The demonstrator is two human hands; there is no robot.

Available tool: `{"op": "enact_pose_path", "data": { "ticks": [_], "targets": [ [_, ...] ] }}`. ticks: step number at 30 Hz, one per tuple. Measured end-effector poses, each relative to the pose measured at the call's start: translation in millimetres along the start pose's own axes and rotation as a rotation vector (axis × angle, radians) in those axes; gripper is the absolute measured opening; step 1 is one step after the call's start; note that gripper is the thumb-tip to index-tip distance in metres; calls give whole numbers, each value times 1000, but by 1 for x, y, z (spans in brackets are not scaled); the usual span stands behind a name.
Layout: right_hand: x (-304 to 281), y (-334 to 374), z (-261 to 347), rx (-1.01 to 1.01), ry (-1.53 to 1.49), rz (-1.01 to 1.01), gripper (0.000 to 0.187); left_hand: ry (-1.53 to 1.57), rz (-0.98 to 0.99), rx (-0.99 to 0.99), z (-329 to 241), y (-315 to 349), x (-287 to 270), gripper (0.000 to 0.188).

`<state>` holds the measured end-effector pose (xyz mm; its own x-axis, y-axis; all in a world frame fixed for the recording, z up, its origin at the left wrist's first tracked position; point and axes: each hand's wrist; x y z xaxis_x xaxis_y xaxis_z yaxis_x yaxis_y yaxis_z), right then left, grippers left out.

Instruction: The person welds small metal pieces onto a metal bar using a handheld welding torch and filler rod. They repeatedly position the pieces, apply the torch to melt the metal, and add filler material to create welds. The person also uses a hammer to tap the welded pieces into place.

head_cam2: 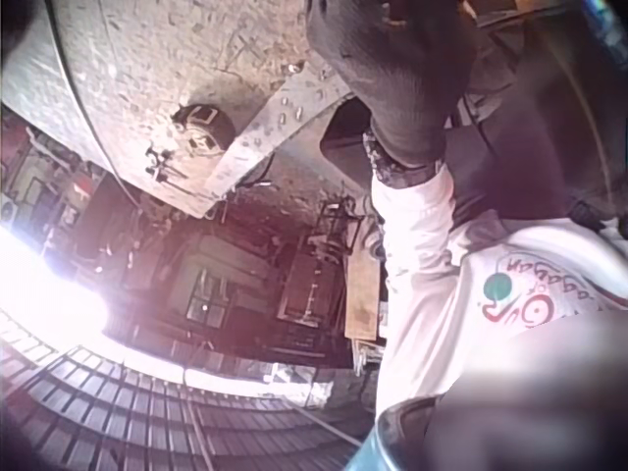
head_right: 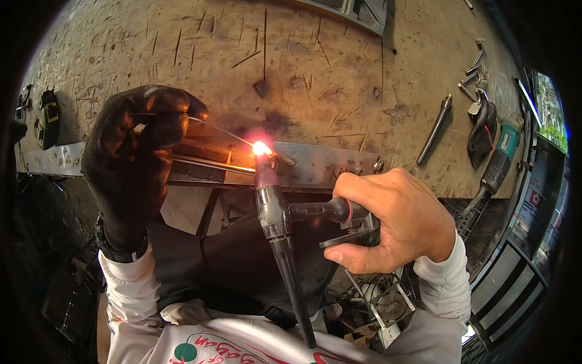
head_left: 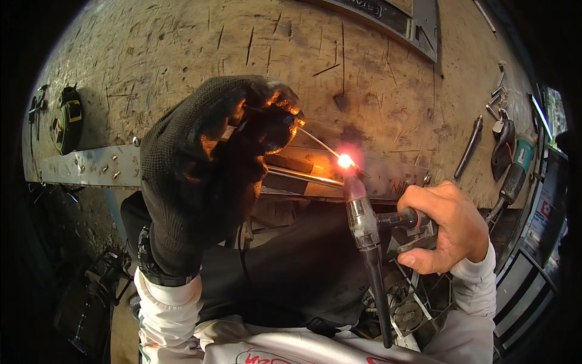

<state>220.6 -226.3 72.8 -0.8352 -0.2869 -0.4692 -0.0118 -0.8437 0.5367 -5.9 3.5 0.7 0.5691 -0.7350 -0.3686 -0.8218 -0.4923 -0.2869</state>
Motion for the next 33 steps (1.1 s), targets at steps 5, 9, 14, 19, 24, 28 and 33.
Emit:
{"op": "enact_pose_path", "data": {
  "ticks": [5,9,14,19,24,28,33],
  "targets": [
    [1,0,-1,-1,18,-12,46,151,-11,-60,-3,-4,1,28],
    [3,3,-4,4,8,-9,45,406,-141,-185,-13,-1,7,29],
    [0,-1,0,0,-20,26,46,510,-247,-146,-11,1,20,34],
    [1,7,-7,33,16,16,46,668,-278,-196,-1,11,21,32],
    [-2,-1,0,-19,13,17,45,278,-129,-105,-1,8,9,30],
    [0,-21,31,70,-94,30,51,361,123,-78,-2,-10,-19,39],
    [3,-13,25,145,-187,-102,49,538,-144,-170,-5,6,3,33]
  ]
}}
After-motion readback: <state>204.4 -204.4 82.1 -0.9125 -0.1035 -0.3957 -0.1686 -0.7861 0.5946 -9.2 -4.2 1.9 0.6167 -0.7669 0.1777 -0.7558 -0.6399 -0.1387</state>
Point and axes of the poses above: each hand's wrist, its own y-axis away from the middle knuckle, its own x-axis out of the palm, z = x × y, and after that the axes turned 6 degrees about x, right-handed
